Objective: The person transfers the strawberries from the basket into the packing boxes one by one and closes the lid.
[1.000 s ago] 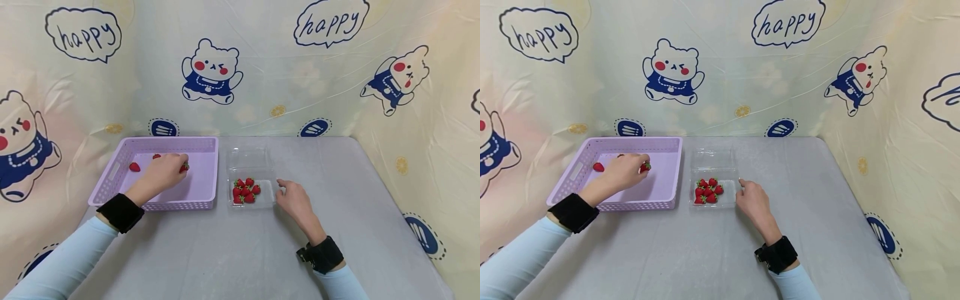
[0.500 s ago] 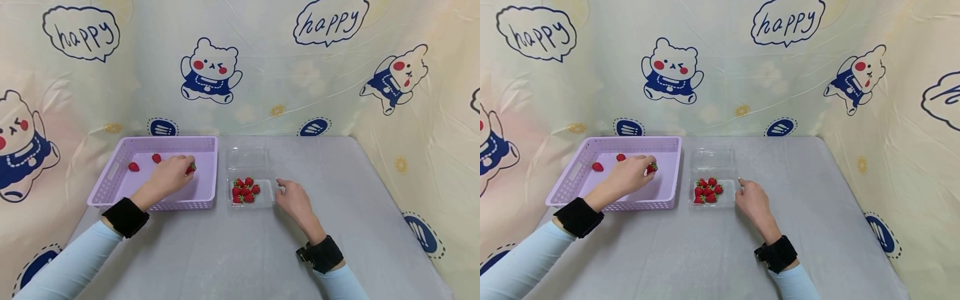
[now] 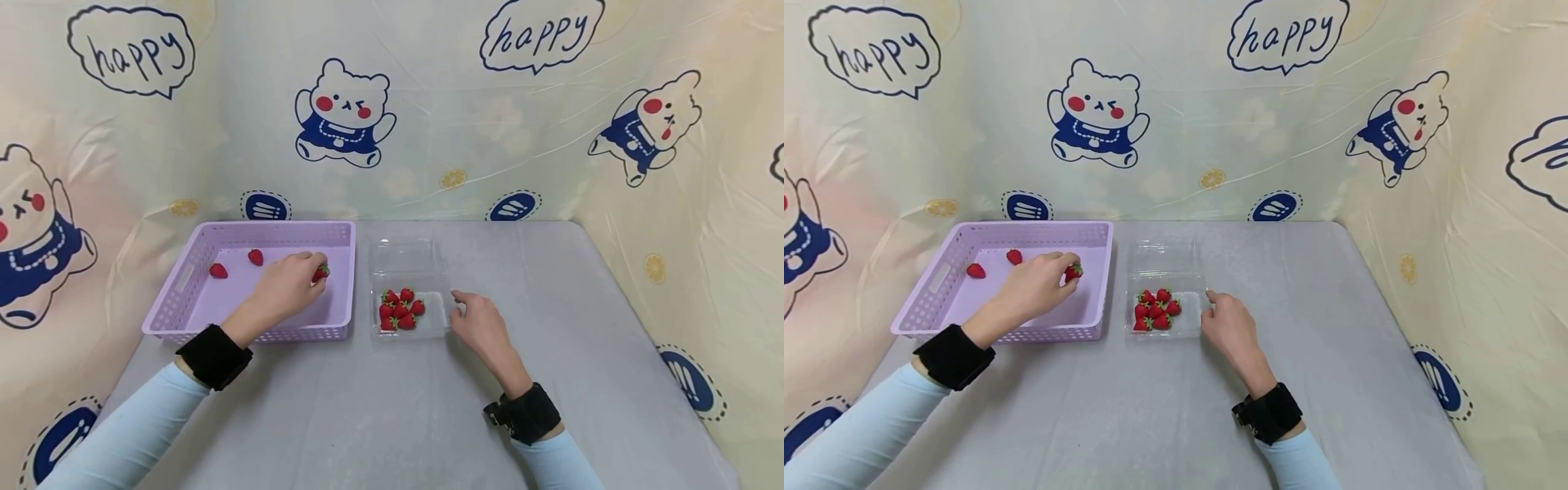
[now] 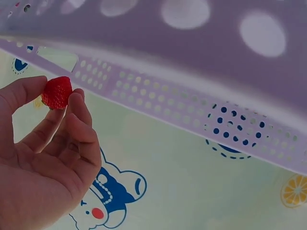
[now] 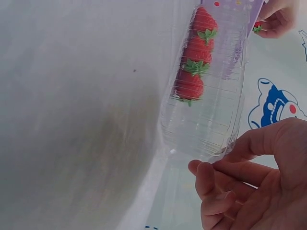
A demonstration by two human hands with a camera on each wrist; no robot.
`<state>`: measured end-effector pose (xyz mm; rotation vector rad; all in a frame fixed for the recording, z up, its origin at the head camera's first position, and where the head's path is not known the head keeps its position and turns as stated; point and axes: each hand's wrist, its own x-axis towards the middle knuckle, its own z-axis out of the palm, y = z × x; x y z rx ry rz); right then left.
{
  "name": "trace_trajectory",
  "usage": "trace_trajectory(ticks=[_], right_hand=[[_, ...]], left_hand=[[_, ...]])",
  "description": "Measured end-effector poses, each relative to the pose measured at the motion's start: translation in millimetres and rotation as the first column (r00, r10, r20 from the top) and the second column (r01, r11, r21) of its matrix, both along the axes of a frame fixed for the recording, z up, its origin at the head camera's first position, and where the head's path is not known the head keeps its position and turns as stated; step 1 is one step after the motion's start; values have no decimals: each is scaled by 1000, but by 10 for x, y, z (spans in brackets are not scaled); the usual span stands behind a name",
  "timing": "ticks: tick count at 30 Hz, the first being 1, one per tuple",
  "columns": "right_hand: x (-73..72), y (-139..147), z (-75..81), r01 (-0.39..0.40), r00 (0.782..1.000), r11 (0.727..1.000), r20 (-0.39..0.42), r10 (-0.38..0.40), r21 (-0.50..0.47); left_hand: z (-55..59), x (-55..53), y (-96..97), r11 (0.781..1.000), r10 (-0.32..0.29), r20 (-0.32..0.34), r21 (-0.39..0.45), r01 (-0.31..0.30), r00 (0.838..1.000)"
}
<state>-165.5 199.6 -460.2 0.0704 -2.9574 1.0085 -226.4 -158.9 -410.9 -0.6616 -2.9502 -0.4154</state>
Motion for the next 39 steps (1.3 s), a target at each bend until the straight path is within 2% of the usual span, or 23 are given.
trace_trajectory(ticks=[8,13,31,39], right_hand=[[-5,10,4,-1,1000,1000,-2,1,0],[0,8,1,-1,1000,1000,-5,1,0],[16,18,-3,1,1000,1000,-4,-1,-17],[7,15,-2,10,1000,1000,3,-10,-17]], left_hand=[[14,26,81,1000,14,10,-4,-14,1000],[20,56,134,1000,25,-6,13,-25,1000],[31,123,331,997,-45,-57,57,48,997],[8,154,411,996,-64,-33,58,66,997]])
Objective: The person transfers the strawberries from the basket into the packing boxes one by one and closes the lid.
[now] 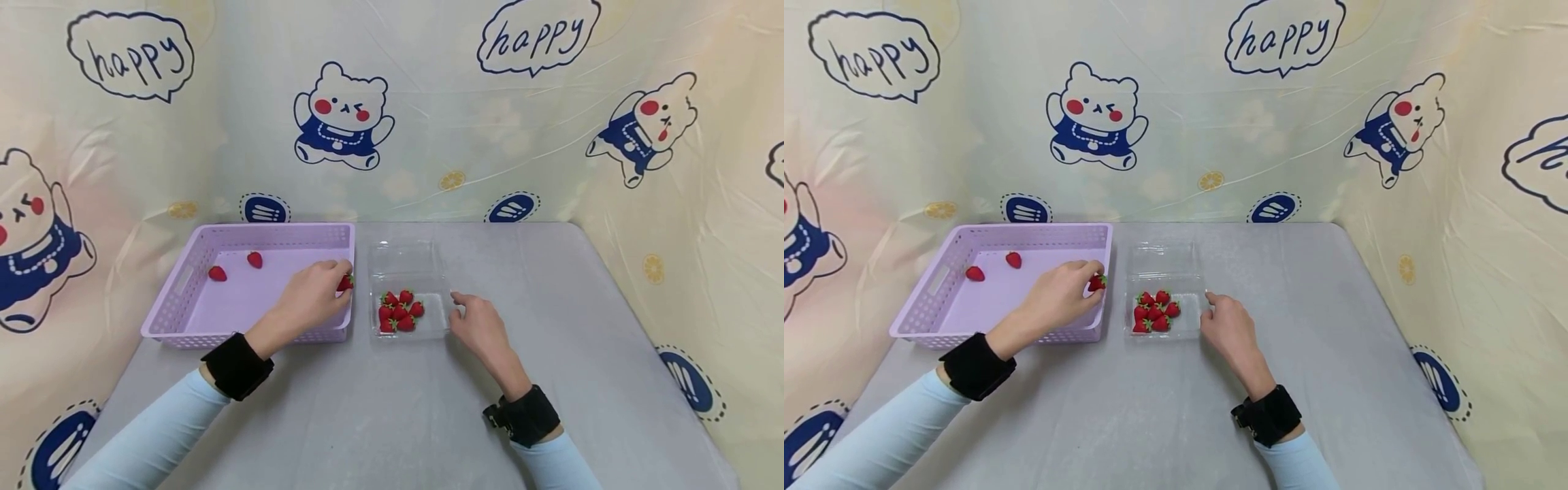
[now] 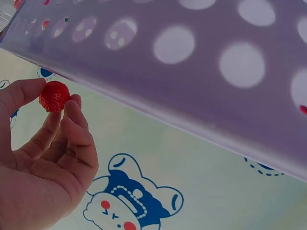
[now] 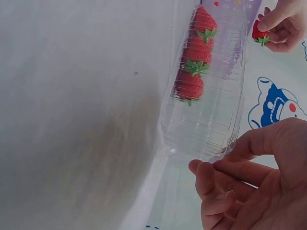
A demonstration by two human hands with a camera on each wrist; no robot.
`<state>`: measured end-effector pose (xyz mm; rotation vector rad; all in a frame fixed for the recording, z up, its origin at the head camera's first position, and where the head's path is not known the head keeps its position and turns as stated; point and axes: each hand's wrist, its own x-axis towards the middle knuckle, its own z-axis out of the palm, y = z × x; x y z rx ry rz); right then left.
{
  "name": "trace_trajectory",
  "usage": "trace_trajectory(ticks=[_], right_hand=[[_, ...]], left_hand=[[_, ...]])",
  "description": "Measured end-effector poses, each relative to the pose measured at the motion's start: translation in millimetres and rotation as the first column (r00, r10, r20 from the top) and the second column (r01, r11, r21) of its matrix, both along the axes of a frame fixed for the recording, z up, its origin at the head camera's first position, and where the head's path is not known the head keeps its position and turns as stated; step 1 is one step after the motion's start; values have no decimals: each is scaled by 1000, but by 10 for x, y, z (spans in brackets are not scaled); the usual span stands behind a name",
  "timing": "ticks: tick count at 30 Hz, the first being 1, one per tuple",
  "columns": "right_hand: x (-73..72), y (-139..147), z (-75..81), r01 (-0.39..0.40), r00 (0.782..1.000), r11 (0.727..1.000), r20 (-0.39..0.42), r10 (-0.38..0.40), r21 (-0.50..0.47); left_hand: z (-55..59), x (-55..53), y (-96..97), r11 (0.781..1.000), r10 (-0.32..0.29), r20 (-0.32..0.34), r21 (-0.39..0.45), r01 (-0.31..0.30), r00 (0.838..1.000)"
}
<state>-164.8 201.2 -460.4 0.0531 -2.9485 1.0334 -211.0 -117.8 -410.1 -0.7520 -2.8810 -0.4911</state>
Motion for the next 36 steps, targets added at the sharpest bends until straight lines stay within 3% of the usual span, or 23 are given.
trace_trajectory(ticks=[10,23,36], right_hand=[[-8,0,-5,0,1000,1000,-10,1,14],[4,-2,-4,-4,1000,1000,-11,4,11],[-14,-10,-5,-2,1000,1000,-1,2,21]], left_hand=[[-16,42,113,1000,-14,-3,8,14,1000],[-95,76,297,995,-102,-67,-1,102,993],[-181,172,565,989,-146,-24,24,146,989]])
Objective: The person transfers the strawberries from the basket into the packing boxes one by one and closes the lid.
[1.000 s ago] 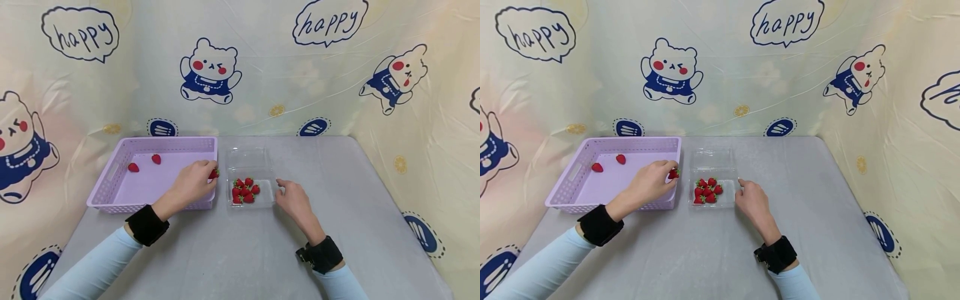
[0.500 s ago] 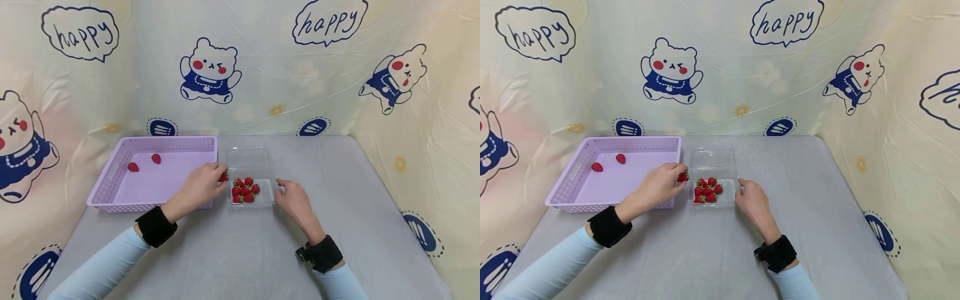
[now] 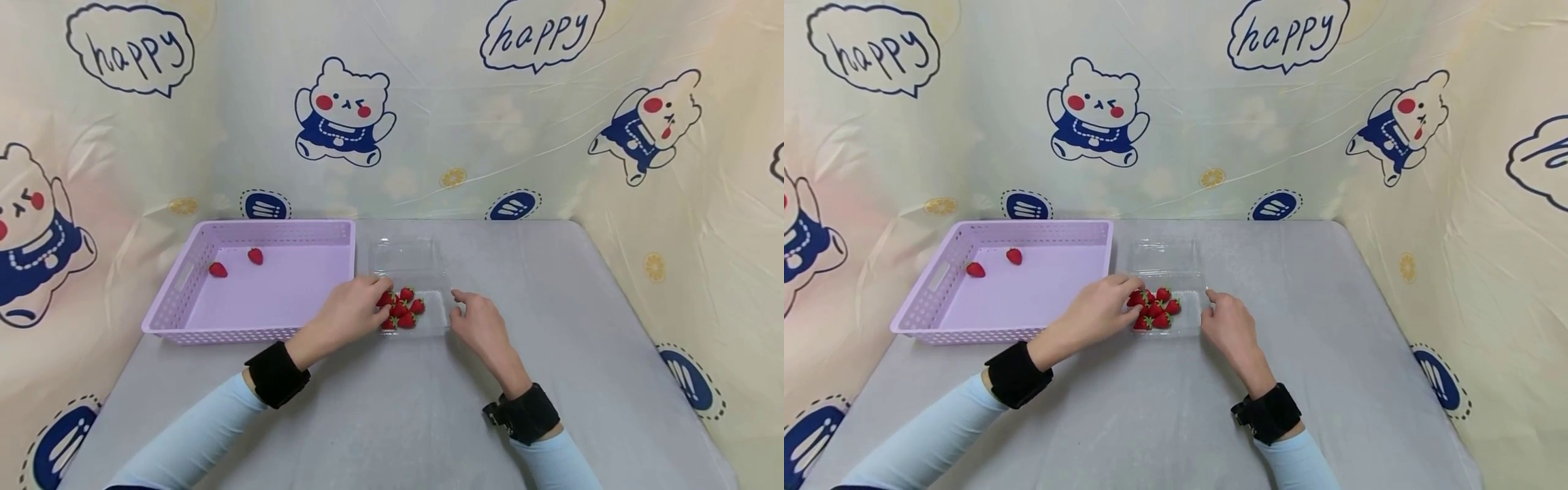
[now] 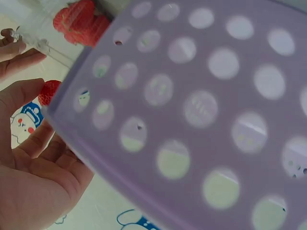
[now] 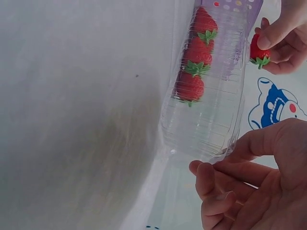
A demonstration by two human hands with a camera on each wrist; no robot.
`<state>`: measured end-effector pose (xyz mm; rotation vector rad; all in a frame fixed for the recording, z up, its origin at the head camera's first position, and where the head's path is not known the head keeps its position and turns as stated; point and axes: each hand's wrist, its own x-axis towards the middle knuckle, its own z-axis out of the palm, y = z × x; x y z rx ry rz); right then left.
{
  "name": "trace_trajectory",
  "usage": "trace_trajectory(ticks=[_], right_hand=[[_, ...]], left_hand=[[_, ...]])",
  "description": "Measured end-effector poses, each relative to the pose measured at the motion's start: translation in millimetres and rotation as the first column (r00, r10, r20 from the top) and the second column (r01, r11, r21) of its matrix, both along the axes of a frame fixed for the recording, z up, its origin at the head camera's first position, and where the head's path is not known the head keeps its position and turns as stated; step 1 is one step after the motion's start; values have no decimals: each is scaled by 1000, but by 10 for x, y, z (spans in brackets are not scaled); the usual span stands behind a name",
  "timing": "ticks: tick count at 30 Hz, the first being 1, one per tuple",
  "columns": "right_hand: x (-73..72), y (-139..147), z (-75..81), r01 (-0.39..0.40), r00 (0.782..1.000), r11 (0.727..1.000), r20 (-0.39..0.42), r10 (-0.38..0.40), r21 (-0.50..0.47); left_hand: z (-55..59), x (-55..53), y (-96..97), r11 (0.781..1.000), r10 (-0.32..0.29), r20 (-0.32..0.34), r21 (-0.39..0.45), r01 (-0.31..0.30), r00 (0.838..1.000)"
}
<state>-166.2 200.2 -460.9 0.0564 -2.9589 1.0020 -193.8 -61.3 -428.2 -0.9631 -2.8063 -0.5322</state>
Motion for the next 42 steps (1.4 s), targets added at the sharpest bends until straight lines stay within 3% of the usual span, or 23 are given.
trace_trajectory(ticks=[15,31,42], right_hand=[[10,11,5,3,1000,1000,2,-3,-15],[4,4,-2,4,1000,1000,-10,-4,-7],[-2,17,4,-2,1000,1000,0,2,-30]], left_hand=[[-157,50,196,999,-35,-16,-1,35,999],[-284,28,425,996,-86,-4,-38,86,996],[-328,21,582,994,-79,6,-76,80,997]])
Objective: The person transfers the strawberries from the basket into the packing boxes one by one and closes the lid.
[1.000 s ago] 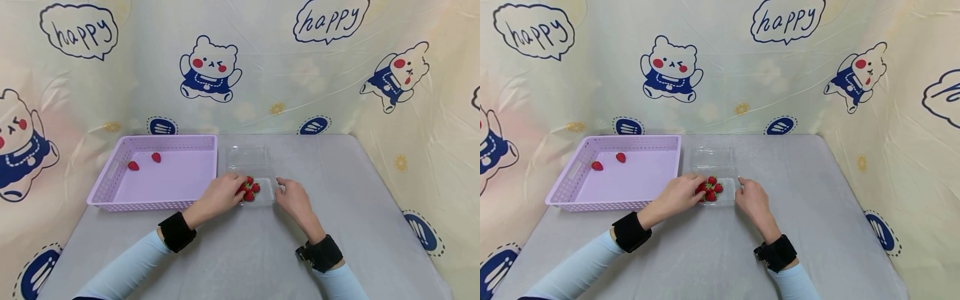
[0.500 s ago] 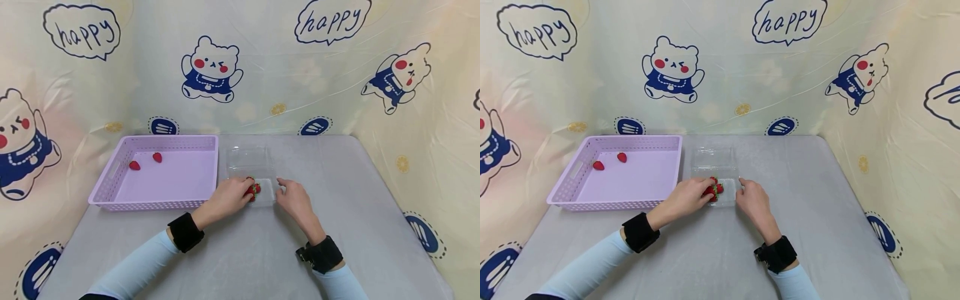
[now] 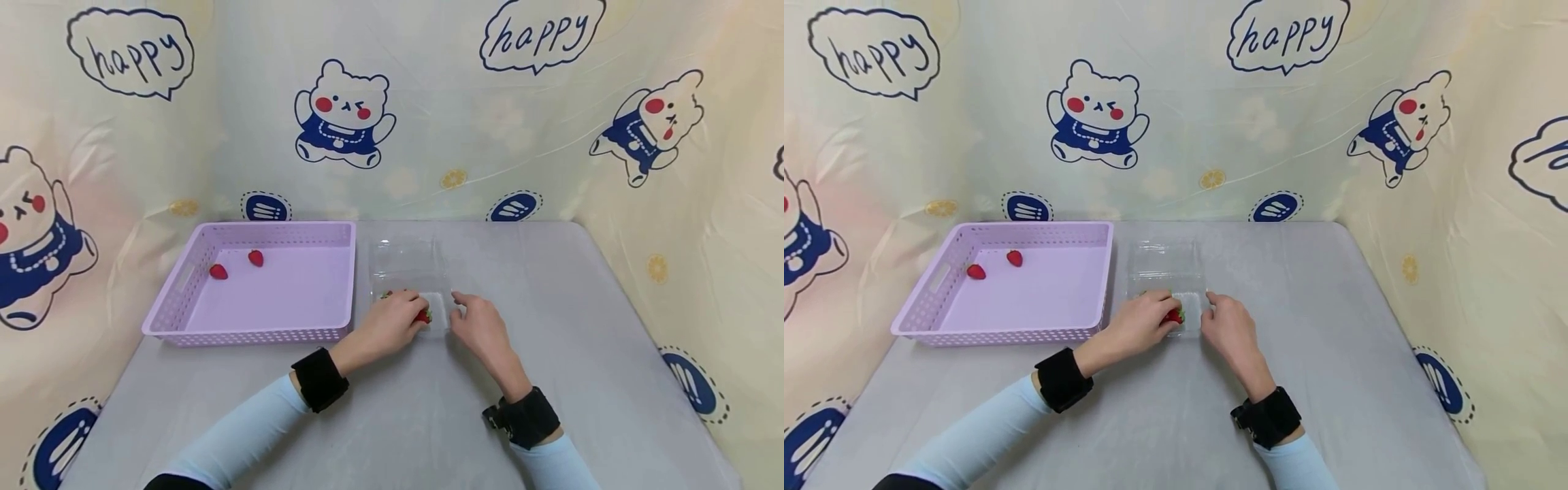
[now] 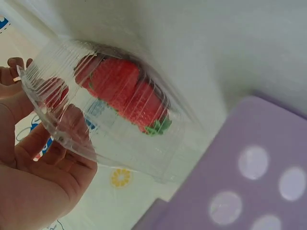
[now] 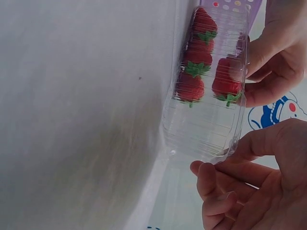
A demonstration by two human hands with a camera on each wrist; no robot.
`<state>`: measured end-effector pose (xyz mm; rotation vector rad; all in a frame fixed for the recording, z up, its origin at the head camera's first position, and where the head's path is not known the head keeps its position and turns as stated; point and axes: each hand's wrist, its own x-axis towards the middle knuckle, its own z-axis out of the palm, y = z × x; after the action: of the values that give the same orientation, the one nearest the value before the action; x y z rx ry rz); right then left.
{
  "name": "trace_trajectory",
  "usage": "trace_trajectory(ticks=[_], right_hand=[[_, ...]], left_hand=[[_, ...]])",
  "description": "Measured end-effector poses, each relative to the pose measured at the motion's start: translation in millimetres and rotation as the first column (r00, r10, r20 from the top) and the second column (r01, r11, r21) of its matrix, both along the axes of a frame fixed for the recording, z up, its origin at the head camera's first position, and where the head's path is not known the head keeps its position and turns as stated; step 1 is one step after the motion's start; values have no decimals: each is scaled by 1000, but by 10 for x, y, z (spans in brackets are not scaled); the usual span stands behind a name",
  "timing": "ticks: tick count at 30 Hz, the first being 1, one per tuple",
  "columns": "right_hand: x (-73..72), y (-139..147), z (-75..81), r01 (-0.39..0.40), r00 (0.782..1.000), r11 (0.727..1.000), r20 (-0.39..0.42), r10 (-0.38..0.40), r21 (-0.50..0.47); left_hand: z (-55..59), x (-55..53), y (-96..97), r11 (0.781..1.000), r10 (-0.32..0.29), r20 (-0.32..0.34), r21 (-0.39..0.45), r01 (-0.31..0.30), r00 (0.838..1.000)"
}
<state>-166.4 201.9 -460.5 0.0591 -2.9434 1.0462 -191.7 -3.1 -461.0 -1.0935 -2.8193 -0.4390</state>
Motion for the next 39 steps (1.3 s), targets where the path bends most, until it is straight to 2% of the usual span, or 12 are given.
trace_trajectory(ticks=[8,13,19,26,39], right_hand=[[3,-15,-6,-2,1000,1000,-21,1,-7],[15,-17,-15,-6,1000,1000,-16,6,-5],[21,-17,-11,6,1000,1000,-10,-6,-4],[14,-16,-31,5,1000,1000,-20,-5,-7],[28,-3,-12,8,1000,1000,-15,-8,0]], left_hand=[[-39,-84,33,998,35,94,39,-39,995],[-64,-118,41,999,33,141,31,-38,989],[-89,-136,81,1000,12,156,-1,-12,988],[-57,-161,118,999,-7,162,-42,14,987],[-57,-187,119,999,-15,209,-32,22,978]])
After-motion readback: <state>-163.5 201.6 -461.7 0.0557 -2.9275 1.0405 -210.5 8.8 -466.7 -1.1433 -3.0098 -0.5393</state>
